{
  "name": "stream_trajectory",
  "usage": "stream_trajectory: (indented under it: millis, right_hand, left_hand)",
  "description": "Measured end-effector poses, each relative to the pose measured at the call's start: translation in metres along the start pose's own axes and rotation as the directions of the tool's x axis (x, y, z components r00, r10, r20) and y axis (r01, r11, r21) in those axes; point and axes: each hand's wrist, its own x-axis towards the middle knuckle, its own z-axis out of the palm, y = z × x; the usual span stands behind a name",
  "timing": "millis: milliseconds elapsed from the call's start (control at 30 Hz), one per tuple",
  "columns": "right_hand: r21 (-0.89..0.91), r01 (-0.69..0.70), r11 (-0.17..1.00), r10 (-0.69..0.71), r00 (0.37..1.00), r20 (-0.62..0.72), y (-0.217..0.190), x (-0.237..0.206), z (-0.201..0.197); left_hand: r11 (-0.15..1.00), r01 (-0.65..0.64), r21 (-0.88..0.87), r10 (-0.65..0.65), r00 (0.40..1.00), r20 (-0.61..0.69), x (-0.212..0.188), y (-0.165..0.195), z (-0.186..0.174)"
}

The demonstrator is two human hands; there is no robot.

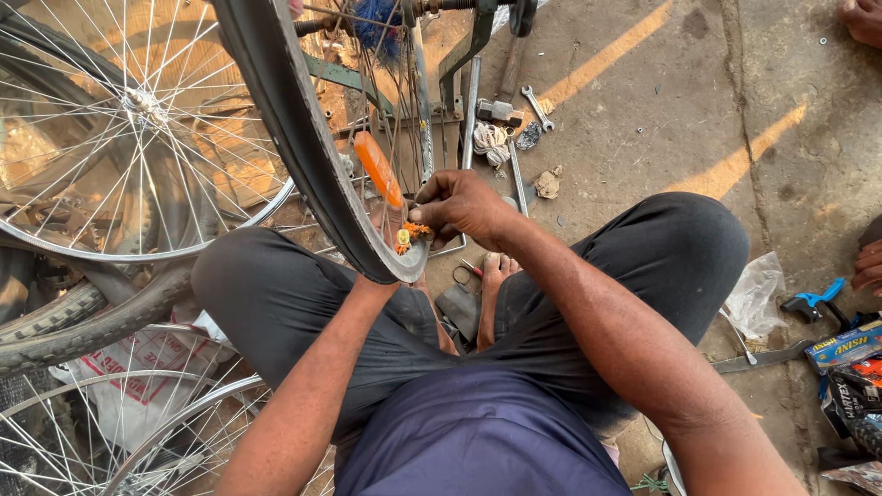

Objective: The person removes a bicycle tire from a wheel rim, then places the wheel onto a truing stand. They adjust the stand's clamps to secure the wheel and spin it to check alignment.

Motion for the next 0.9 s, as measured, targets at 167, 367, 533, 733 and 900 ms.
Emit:
stream_trajectory:
  millis: [167,367,533,733,900]
  right_hand:
    - [0.042,0.028,0.999,-0.025,0.998,-0.058,-0.003,-0.012,0.012]
    - [-0.141,0.041,0.989,-0.049,0.998,-0.051,0.009,-0.007,0.006]
    - [-0.088,0.155,0.984,-0.165,0.981,-0.107,0.02,-0.002,0.012]
    - [-0.011,0.037,0.999,-0.038,0.976,-0.215,0.016,-0.008,0.022]
    - [-0.15,0.092,0.984,-0.128,0.96,-0.251,0.016,-0.002,0.017]
  left_hand:
    - [0.808,0.234,-0.54,-0.207,0.972,0.111,-0.001,0.002,0.001]
    - [0.705,-0.479,0.523,0.562,0.827,0.001,-0.008,0.002,-0.001]
    - [0.979,-0.196,-0.061,0.193,0.98,-0.047,-0.003,-0.015,0.005]
    - [0.856,0.009,-0.517,0.029,0.997,0.065,0.001,-0.013,0.007]
    - [0.877,0.09,-0.471,-0.074,0.996,0.053,-0.005,0.013,-0.002]
